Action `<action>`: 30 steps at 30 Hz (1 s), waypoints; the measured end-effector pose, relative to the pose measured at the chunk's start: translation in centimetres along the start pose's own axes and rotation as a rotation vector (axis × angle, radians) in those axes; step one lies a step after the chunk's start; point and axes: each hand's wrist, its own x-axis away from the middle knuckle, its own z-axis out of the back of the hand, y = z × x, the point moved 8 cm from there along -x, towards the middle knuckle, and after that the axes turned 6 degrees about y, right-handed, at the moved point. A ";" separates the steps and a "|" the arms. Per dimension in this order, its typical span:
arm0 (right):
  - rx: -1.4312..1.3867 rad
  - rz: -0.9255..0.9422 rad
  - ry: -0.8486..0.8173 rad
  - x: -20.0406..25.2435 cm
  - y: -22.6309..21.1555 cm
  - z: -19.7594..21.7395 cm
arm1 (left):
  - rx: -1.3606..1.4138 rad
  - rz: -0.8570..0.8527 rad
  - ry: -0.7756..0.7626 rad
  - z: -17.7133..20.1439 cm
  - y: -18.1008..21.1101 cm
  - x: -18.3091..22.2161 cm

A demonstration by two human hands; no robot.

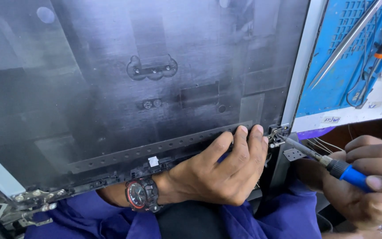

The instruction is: The person holds a disassembled display panel against their lap and works on the connector board at its edge with a soldering iron, steadying the panel with the other hand. They briefly pick up a screwdriver and small screws from the workbench before resuming soldering along the panel edge.

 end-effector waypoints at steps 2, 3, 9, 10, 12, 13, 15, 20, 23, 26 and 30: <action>0.006 -0.006 -0.011 -0.2 0.0 -0.4 | 0.005 0.001 -0.006 0.0 0.0 0.0; 0.009 -0.002 -0.037 -0.2 -0.1 -0.6 | 0.009 -0.001 -0.017 -0.1 0.0 0.0; 0.038 -0.062 -0.109 -0.1 0.1 -1.0 | 0.014 0.012 -0.024 -0.2 -0.1 -0.1; 0.057 -0.066 -0.132 -0.3 0.1 -1.6 | 0.014 0.012 -0.030 -0.3 -0.1 -0.1; 0.054 -0.032 -0.109 -0.3 0.0 -1.7 | 0.008 0.014 -0.027 -0.3 -0.1 -0.2; 0.051 0.004 -0.088 -0.3 -0.2 -1.6 | 0.002 0.015 -0.022 -0.3 -0.1 -0.2; 0.043 0.016 -0.043 -0.2 -0.2 -1.5 | 0.012 0.016 -0.032 -0.4 0.0 -0.1; 0.002 0.005 -0.115 -0.4 -0.3 -1.4 | 0.006 0.019 -0.029 -0.4 -0.1 -0.2; -0.014 -0.016 -0.088 -0.4 -0.2 -1.2 | 0.009 0.016 -0.036 -0.4 -0.1 0.0; 0.014 0.009 -0.040 -0.3 -0.5 -0.6 | 0.021 0.019 -0.046 -0.5 -0.1 0.1; 0.023 0.056 -0.034 0.4 -0.5 0.9 | 0.008 0.019 -0.032 -0.4 -0.2 0.2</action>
